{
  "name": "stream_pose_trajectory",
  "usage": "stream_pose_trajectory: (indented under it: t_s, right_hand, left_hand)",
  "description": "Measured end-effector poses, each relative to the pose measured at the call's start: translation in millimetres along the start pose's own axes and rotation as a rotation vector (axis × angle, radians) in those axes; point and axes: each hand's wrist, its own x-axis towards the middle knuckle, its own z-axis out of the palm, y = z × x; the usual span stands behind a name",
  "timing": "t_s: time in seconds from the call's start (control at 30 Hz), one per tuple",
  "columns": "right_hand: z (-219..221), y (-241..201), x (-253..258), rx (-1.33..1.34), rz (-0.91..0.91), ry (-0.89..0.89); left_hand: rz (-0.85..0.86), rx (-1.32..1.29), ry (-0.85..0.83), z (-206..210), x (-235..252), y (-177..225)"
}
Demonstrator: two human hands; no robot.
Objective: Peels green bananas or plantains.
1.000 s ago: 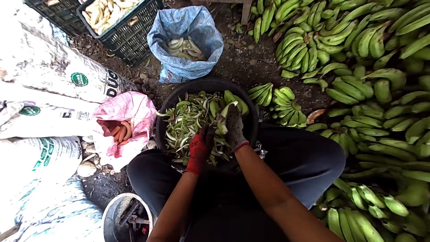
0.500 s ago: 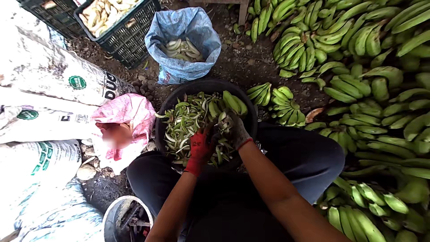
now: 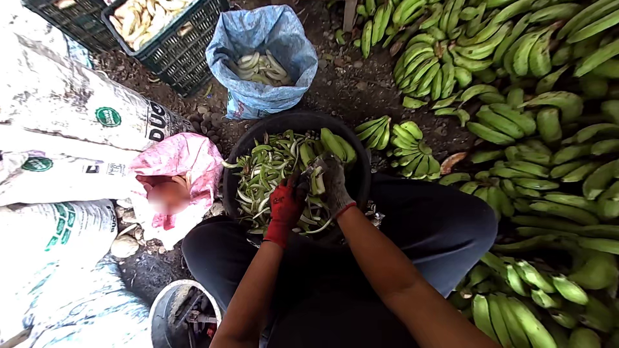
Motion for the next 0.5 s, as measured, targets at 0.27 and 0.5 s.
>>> stream_pose_trajectory:
  t_s: [0.27,0.5]
  right_hand:
    - [-19,14,16,0.091,0.001,-0.519]
    - [-22,14,22,0.547,0.258,-0.303]
  left_hand:
    - [-0.089,-0.097,-0.202,-29,35,-20]
    - [0.123,0.004,-0.108,-22,12,-6]
